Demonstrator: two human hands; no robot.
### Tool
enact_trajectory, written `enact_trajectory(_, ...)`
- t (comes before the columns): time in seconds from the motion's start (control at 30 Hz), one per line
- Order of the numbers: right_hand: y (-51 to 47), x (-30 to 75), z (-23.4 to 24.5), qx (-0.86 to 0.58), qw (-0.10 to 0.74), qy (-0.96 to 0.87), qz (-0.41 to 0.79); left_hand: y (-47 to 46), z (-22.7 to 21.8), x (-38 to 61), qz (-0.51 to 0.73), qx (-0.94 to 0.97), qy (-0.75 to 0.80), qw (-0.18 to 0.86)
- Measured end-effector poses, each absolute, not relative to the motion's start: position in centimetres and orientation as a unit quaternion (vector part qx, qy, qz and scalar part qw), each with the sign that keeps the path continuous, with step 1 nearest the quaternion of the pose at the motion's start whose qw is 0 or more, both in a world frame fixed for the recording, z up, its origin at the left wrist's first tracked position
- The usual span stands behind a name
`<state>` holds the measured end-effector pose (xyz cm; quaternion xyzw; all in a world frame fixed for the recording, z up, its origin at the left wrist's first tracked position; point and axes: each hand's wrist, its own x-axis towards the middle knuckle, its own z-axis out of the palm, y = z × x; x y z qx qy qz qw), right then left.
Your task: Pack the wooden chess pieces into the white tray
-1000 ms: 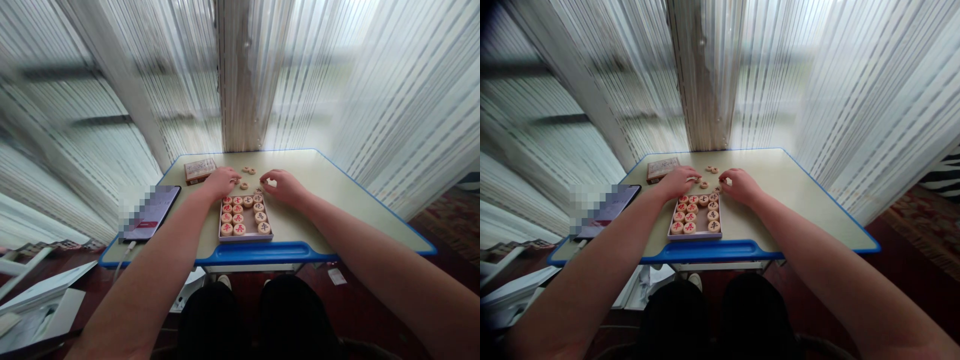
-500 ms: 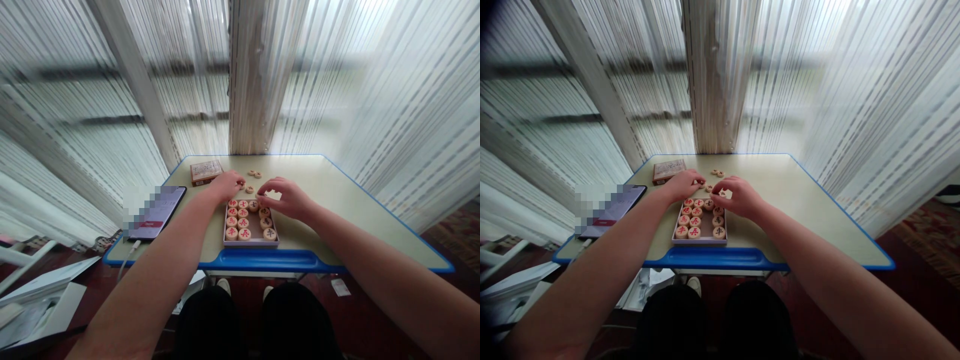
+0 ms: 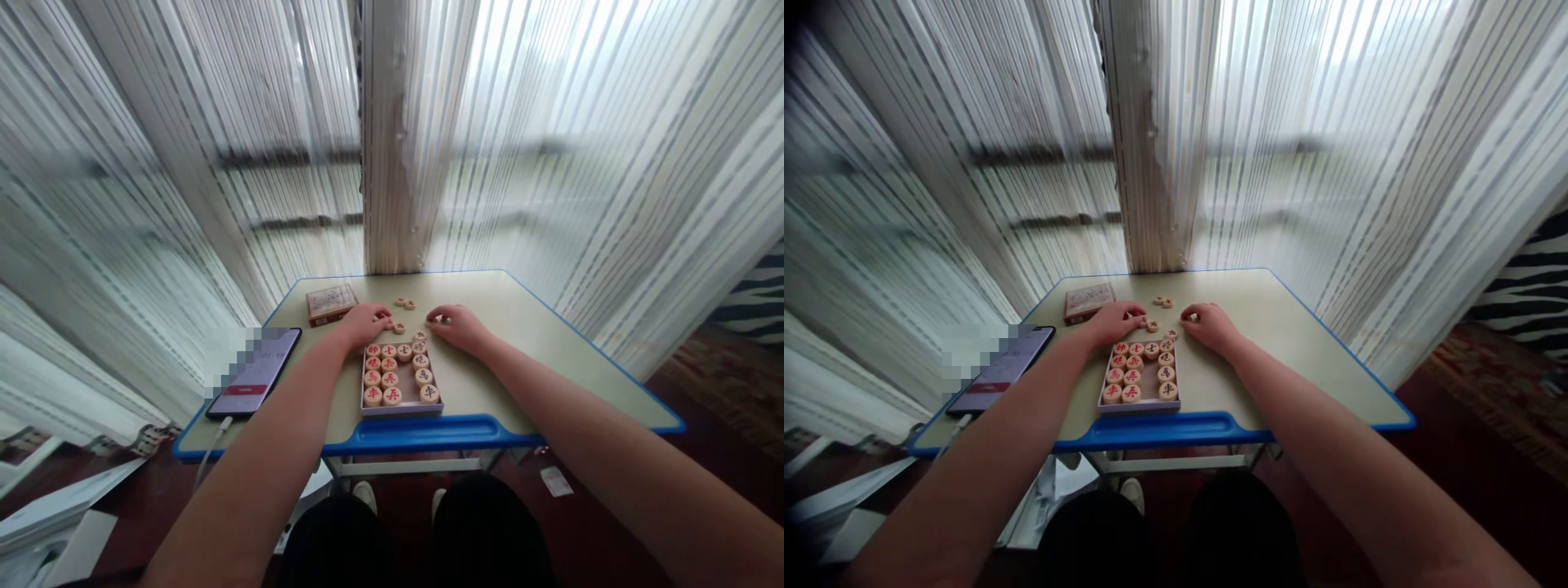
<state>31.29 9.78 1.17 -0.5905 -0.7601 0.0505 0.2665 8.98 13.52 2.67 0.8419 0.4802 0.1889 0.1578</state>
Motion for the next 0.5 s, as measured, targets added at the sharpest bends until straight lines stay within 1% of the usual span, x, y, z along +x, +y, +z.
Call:
enact_trajectory(0.13,11.1,31.9,1.3,-0.614,0.268,-0.737,0.088,13.5,2.5,9.2,0.204,0.851,0.430,0.221)
enact_trajectory(0.2,12.2,32.2,1.3,-0.617,0.267,-0.736,0.083,13.7,2.4,9.3,0.198,0.857,0.404,0.251)
enact_trajectory(0.3,13.6,32.0,1.2,-0.598,0.260,-0.754,0.075,14.0,2.3,9.1,0.189,0.853,0.407,0.268)
enact_trajectory(0.5,14.3,31.2,0.7,-0.529,0.198,-0.823,0.059,14.2,2.8,8.3,0.167,0.844,0.410,0.305)
